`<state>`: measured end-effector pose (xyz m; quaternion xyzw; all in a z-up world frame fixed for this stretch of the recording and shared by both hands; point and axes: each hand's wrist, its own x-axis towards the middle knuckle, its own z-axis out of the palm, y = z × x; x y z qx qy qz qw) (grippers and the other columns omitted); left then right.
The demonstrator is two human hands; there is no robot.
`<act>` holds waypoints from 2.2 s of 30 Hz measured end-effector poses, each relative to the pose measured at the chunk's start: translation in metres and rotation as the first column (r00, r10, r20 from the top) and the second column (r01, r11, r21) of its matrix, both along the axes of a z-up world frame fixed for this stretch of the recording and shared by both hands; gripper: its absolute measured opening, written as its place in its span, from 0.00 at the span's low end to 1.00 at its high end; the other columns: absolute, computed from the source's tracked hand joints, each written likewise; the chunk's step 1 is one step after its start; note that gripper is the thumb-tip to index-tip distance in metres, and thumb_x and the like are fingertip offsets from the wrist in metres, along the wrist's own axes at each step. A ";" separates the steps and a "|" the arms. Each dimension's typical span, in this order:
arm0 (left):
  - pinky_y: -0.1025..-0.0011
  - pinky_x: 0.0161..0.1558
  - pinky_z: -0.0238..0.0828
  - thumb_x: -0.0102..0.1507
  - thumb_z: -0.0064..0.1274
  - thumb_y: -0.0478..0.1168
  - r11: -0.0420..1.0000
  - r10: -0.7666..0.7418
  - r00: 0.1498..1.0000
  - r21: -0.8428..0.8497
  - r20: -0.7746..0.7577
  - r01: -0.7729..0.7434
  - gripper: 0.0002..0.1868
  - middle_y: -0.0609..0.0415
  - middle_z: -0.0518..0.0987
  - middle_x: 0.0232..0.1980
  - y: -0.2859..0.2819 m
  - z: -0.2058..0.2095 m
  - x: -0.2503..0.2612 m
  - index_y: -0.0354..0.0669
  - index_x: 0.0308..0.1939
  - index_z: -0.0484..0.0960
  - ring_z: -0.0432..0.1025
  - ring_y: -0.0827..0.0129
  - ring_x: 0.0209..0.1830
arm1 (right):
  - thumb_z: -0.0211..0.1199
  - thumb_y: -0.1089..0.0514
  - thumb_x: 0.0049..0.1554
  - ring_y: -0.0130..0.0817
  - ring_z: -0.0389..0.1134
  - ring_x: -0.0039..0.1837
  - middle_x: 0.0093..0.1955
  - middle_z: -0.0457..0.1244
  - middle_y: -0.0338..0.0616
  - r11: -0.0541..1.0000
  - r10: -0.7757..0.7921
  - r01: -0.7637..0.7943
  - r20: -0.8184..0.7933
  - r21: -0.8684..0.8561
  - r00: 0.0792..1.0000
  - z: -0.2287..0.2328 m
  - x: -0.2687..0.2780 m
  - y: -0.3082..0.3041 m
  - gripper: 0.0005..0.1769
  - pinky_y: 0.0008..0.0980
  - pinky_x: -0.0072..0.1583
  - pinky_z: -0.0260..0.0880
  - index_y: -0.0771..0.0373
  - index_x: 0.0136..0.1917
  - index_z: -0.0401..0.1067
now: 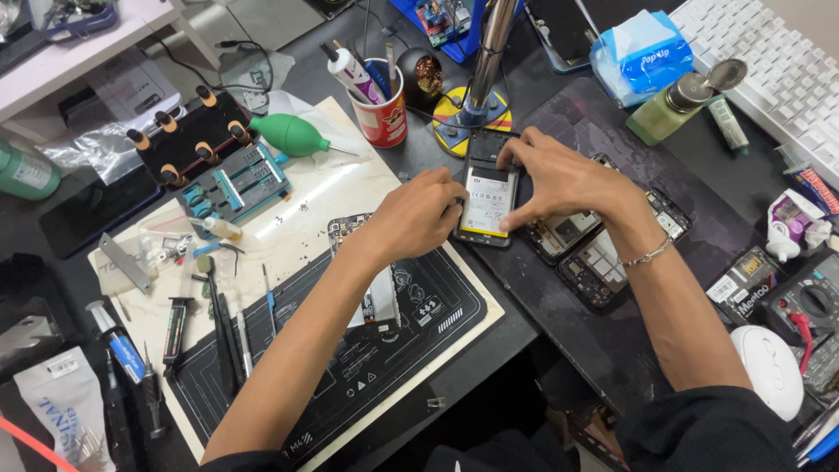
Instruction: The person uses a small screwdriver to remove screws from a disassembled smartphone chassis on a workbench. They then place a new battery into the chassis and connect its ribbon cable to the motherboard.
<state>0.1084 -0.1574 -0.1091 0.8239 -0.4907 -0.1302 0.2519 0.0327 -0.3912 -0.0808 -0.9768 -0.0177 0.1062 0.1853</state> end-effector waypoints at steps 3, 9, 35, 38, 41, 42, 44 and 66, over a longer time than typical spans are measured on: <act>0.56 0.54 0.69 0.64 0.50 0.38 0.999 0.026 0.999 0.021 0.036 -0.027 0.12 0.47 0.77 0.50 -0.008 -0.001 0.007 0.40 0.49 0.82 0.71 0.53 0.57 | 0.76 0.43 0.45 0.46 0.70 0.55 0.55 0.62 0.49 0.991 -0.111 0.106 0.061 0.083 0.992 -0.002 0.008 -0.009 0.35 0.41 0.57 0.74 0.62 0.61 0.71; 0.51 0.49 0.68 0.62 0.53 0.37 0.979 0.083 0.966 -0.200 0.245 -0.033 0.16 0.47 0.75 0.55 -0.035 -0.014 0.027 0.39 0.53 0.82 0.68 0.51 0.61 | 0.74 0.54 0.50 0.45 0.70 0.55 0.57 0.63 0.48 0.992 -0.125 0.113 0.297 0.056 0.947 -0.010 0.011 -0.011 0.26 0.43 0.56 0.72 0.61 0.61 0.74; 0.66 0.47 0.69 0.55 0.56 0.38 0.971 -0.179 0.447 0.086 0.877 0.222 0.03 0.56 0.78 0.38 -0.063 -0.026 0.053 0.43 0.30 0.83 0.73 0.65 0.49 | 0.78 0.56 0.45 0.39 0.71 0.49 0.53 0.65 0.48 0.971 -0.045 -0.059 0.426 0.230 0.904 -0.034 0.027 -0.043 0.31 0.34 0.51 0.76 0.69 0.58 0.74; 0.66 0.47 0.69 0.56 0.55 0.38 0.970 -0.190 0.412 0.106 0.891 0.218 0.04 0.56 0.78 0.38 -0.060 -0.022 0.053 0.43 0.32 0.83 0.72 0.66 0.48 | 0.79 0.56 0.46 0.36 0.71 0.48 0.53 0.65 0.47 0.966 -0.051 -0.057 0.402 0.252 0.914 -0.034 0.026 -0.046 0.29 0.33 0.51 0.75 0.69 0.58 0.75; 0.66 0.49 0.69 0.56 0.54 0.38 0.972 -0.161 0.392 0.077 0.906 0.221 0.06 0.56 0.77 0.39 -0.056 -0.021 0.052 0.43 0.36 0.82 0.72 0.67 0.47 | 0.79 0.56 0.46 0.35 0.71 0.48 0.52 0.65 0.47 0.966 -0.047 -0.055 0.380 0.254 0.924 -0.035 0.027 -0.045 0.28 0.33 0.51 0.75 0.68 0.57 0.76; 0.65 0.50 0.70 0.56 0.54 0.38 0.973 -0.143 0.386 0.057 0.911 0.225 0.07 0.57 0.77 0.39 -0.055 -0.020 0.053 0.43 0.37 0.82 0.72 0.67 0.47 | 0.79 0.56 0.46 0.36 0.70 0.47 0.51 0.65 0.47 0.966 -0.048 -0.052 0.374 0.252 0.926 -0.035 0.028 -0.046 0.27 0.33 0.51 0.75 0.68 0.57 0.77; 0.67 0.50 0.69 0.58 0.54 0.38 0.970 -0.125 0.446 0.014 0.886 0.243 0.07 0.57 0.77 0.39 -0.053 -0.020 0.055 0.42 0.39 0.81 0.72 0.67 0.48 | 0.78 0.57 0.47 0.35 0.70 0.48 0.52 0.66 0.47 0.964 -0.048 -0.062 0.400 0.259 0.915 -0.037 0.028 -0.046 0.26 0.33 0.52 0.75 0.68 0.58 0.76; 0.60 0.43 0.73 0.66 0.55 0.40 0.960 0.094 0.992 -0.271 0.088 -0.067 0.08 0.46 0.83 0.41 0.020 0.045 0.029 0.41 0.44 0.84 0.78 0.55 0.41 | 0.65 0.59 0.59 0.25 0.72 0.51 0.48 0.71 0.42 0.725 -0.111 0.017 0.092 0.689 0.990 -0.016 0.024 0.004 0.13 0.30 0.54 0.74 0.67 0.55 0.70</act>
